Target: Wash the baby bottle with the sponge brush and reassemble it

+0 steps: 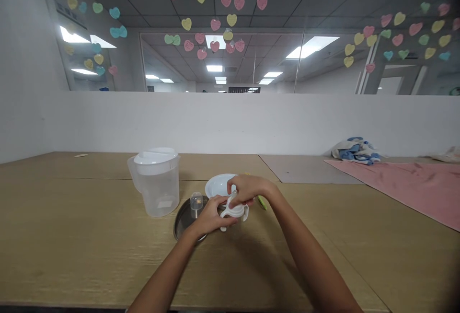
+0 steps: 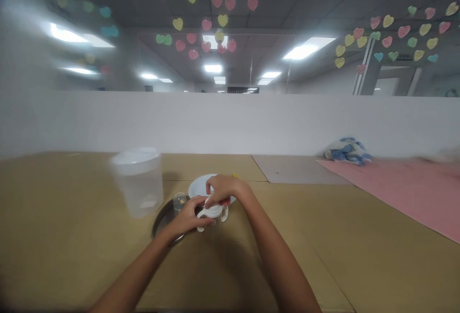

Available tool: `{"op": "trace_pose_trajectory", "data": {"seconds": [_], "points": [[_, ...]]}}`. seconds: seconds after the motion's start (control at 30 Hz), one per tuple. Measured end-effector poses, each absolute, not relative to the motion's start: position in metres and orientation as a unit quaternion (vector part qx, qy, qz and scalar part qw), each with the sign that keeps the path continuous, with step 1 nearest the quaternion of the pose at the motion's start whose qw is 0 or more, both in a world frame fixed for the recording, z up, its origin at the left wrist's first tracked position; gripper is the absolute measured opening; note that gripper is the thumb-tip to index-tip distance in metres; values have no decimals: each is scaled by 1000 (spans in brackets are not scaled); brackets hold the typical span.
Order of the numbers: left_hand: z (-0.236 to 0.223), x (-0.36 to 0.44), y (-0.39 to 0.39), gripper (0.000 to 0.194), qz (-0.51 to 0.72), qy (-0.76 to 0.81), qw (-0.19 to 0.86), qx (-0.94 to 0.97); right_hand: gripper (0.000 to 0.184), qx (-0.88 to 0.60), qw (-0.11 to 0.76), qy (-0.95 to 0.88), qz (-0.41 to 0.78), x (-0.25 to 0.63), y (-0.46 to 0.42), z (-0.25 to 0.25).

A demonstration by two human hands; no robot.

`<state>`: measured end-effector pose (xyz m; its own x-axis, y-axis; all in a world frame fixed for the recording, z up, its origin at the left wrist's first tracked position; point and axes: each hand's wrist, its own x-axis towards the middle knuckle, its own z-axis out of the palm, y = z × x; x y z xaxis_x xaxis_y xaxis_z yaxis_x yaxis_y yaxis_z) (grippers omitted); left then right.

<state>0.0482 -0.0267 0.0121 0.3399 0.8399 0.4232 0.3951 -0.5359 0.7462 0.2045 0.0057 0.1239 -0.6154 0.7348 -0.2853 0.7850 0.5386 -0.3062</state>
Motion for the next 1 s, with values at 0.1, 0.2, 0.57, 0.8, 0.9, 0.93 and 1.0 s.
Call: {"op": "trace_pose_trajectory", "data": {"seconds": [0.1, 0.2, 0.57, 0.8, 0.9, 0.93, 1.0], "points": [[13, 47, -27, 48, 409, 399, 272, 774, 50, 409, 38, 882, -231, 213, 10, 130], [13, 47, -26, 48, 409, 396, 276, 774, 49, 402, 33, 887, -226, 214, 8, 133], [11, 47, -25, 50, 407, 414, 259, 772, 26, 369, 8, 878, -305, 214, 14, 129], [9, 47, -23, 51, 411, 408, 261, 772, 29, 369, -4, 864, -342, 216, 24, 121], [10, 47, -23, 51, 410, 406, 261, 774, 30, 380, -2, 864, -331, 216, 26, 120], [10, 47, -23, 51, 410, 407, 260, 774, 31, 383, -1, 863, -330, 216, 26, 120], [10, 48, -24, 51, 409, 408, 261, 773, 32, 385, 1, 861, -333, 216, 26, 120]]}}
